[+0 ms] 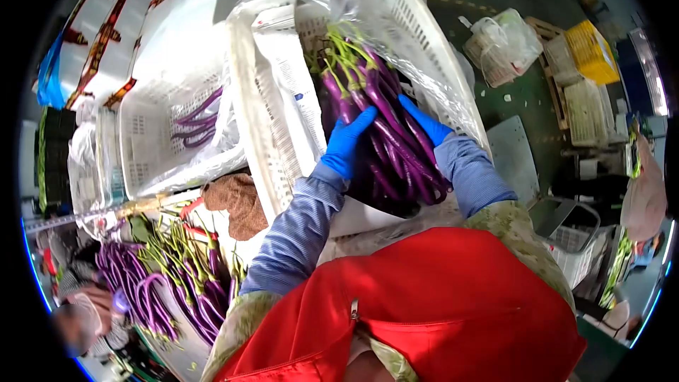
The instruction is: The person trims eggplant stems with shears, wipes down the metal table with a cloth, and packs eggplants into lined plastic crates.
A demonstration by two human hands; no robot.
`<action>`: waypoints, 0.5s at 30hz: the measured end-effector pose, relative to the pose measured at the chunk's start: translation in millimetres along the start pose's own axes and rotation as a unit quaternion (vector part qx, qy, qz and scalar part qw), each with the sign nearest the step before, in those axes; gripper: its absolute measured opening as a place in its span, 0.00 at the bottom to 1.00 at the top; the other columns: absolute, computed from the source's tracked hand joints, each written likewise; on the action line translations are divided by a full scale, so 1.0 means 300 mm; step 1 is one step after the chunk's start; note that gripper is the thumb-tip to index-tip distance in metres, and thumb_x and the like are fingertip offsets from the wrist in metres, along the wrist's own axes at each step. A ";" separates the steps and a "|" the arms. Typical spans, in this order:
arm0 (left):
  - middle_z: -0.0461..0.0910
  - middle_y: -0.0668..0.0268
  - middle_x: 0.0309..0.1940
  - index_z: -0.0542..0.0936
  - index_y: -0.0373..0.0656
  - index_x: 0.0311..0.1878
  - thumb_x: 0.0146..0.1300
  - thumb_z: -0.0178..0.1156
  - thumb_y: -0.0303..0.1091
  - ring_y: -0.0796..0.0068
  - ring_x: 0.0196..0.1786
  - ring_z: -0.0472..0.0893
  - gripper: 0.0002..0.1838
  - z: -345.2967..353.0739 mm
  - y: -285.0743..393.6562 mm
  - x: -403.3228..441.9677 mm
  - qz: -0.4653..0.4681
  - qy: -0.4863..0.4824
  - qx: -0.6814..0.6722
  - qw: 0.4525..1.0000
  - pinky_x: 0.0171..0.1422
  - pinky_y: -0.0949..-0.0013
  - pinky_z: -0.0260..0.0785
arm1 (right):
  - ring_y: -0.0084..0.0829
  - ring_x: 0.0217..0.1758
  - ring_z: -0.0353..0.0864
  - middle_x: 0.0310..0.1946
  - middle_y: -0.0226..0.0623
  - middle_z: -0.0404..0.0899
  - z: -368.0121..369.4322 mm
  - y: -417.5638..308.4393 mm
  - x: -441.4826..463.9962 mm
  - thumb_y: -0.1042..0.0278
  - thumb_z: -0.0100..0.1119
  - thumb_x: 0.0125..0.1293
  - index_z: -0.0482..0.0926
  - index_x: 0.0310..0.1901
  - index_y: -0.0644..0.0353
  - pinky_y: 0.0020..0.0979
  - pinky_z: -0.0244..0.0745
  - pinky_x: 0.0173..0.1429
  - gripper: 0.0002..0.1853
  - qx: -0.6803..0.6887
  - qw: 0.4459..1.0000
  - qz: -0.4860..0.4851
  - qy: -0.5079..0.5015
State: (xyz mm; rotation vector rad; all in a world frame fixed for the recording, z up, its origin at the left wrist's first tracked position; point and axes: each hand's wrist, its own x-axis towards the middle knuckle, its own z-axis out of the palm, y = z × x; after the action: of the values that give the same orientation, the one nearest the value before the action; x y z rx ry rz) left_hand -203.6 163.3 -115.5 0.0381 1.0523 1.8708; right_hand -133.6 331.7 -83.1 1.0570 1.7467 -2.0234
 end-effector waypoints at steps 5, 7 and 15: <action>0.77 0.63 0.56 0.69 0.41 0.65 0.57 0.70 0.39 0.67 0.57 0.76 0.33 0.058 0.045 -0.028 0.032 0.008 -0.017 0.999 0.65 0.63 0.67 | 0.30 0.46 0.81 0.46 0.36 0.83 0.038 0.001 -0.107 0.48 0.60 0.66 0.79 0.54 0.60 0.31 0.76 0.55 0.24 0.202 0.976 0.062 -0.054; 0.77 0.62 0.55 0.69 0.40 0.65 0.58 0.69 0.40 0.66 0.56 0.78 0.33 0.011 0.030 -0.013 0.012 -0.006 -0.026 1.000 0.64 0.63 0.69 | 0.30 0.47 0.81 0.46 0.36 0.83 0.059 0.004 -0.130 0.48 0.60 0.66 0.79 0.54 0.60 0.32 0.76 0.56 0.24 0.252 0.961 0.087 -0.066; 0.71 0.61 0.61 0.58 0.46 0.72 0.59 0.68 0.36 0.67 0.61 0.74 0.40 -0.033 0.033 -0.008 0.005 -0.037 -0.063 0.997 0.67 0.63 0.67 | 0.32 0.47 0.82 0.47 0.37 0.83 0.087 0.025 -0.175 0.48 0.60 0.66 0.80 0.53 0.59 0.33 0.76 0.57 0.24 0.362 0.916 0.146 -0.091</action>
State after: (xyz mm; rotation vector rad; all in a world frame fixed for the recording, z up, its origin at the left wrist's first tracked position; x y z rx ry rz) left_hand -213.8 153.5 -114.0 0.0397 0.8840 1.9263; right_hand -101.3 292.0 -53.3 1.1692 0.6735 -2.5064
